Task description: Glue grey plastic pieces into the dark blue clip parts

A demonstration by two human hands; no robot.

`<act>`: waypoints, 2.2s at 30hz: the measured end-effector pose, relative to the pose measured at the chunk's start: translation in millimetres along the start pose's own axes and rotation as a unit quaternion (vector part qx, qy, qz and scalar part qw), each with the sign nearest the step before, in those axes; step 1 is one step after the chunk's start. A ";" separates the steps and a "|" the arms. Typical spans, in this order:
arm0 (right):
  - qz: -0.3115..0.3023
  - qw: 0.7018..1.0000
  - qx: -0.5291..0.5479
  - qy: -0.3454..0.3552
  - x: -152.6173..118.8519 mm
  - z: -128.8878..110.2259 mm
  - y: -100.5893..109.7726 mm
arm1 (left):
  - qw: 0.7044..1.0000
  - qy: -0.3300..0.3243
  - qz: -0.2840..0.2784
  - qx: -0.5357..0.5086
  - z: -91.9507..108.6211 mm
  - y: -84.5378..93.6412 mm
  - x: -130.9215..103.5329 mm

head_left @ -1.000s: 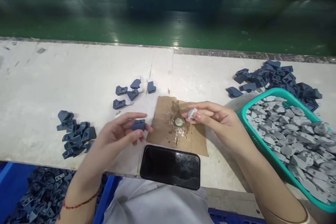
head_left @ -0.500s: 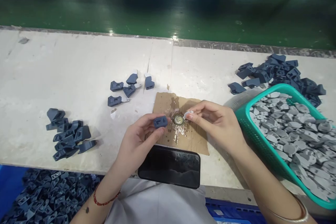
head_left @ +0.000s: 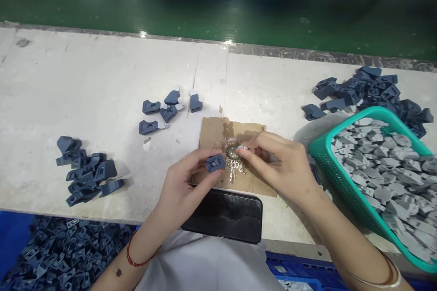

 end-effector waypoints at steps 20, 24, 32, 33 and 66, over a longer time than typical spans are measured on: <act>0.000 0.868 0.428 -0.252 -8.8 28.9 -20.9 | 0.995 -0.018 -0.005 -0.097 3.0 -5.5 -1.3; -0.011 0.850 0.474 -0.229 -8.1 17.0 -24.0 | 0.989 0.001 -0.057 -0.137 5.4 -10.9 0.0; 0.008 0.839 0.498 -0.219 -10.7 1.8 -27.2 | 0.996 -0.086 -0.031 -0.017 12.6 -9.4 -6.9; 0.014 0.840 0.495 -0.222 -10.8 2.0 -27.3 | 0.994 -0.104 -0.023 0.006 13.3 -9.3 -8.0; -0.084 0.993 0.079 -0.018 -6.9 -20.6 -17.0 | 0.995 -0.041 -0.049 0.079 21.5 -16.0 -4.8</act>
Point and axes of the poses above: each hand's wrist, its own x-axis towards the middle knuckle, its own y-axis out of the back of the hand, z = x × y, the point moved 8 cm from there along x, towards the middle knuckle, and after that the axes turned 7 degrees about -x, right-handed, at the moved point
